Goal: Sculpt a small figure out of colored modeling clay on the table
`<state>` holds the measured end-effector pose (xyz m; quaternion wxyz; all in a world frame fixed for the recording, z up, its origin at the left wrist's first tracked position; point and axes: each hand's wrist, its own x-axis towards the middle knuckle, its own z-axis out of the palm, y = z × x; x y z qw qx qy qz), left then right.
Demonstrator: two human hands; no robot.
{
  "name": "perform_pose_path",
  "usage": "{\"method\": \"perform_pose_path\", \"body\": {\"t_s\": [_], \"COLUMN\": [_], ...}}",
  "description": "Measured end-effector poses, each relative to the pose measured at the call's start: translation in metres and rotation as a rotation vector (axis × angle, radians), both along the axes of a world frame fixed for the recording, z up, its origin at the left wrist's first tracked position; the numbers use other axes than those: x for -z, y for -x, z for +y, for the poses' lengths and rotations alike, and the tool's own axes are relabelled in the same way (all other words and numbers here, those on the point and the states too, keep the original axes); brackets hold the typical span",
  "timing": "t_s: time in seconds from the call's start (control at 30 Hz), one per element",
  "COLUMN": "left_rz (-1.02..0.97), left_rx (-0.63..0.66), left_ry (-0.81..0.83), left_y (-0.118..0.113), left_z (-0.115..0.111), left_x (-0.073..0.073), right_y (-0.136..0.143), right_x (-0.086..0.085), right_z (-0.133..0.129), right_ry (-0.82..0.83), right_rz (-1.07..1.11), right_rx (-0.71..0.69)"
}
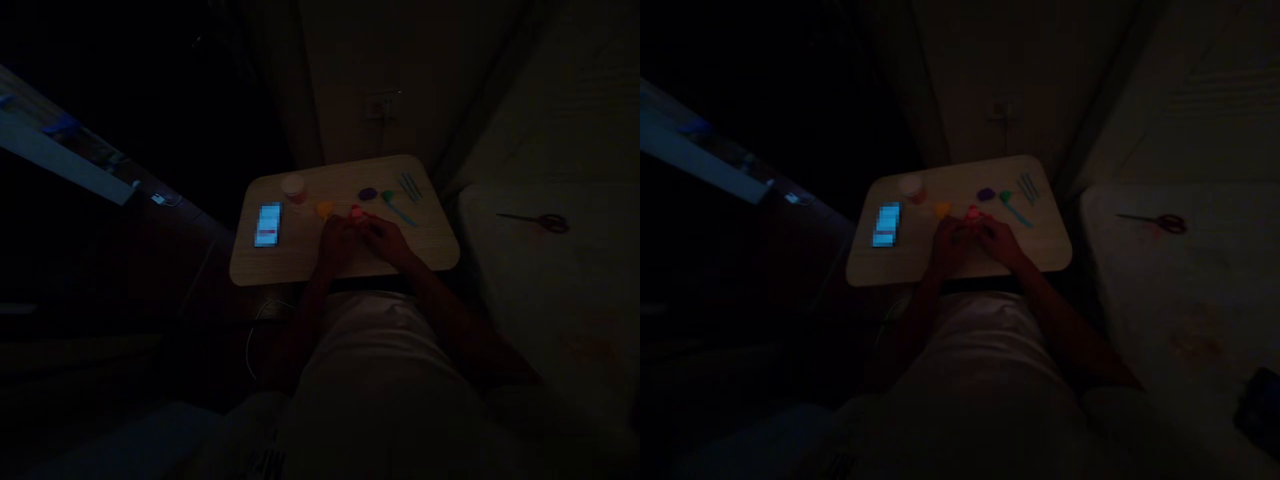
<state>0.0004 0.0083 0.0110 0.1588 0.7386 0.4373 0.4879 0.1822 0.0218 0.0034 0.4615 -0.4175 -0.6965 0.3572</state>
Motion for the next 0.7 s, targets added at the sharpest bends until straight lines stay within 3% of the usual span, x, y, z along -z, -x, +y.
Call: {"method": "perform_pose_path", "body": {"t_s": [0.23, 0.7], "left_rz": [0.043, 0.066], "left_rx": [-0.024, 0.002], "left_ry": [0.005, 0.037], "left_y": [-0.0034, -0.0078], "left_z": [-0.0019, -0.0035], "left_x": [0.0062, 0.0023], "right_y": [-0.0033, -0.0066], "right_x": [0.0021, 0.0002], "right_z": [-0.005, -0.0065], "right_ry": [0.026, 0.011], "right_rz": [-0.068, -0.043], "right_rx": [0.035, 0.024]}}
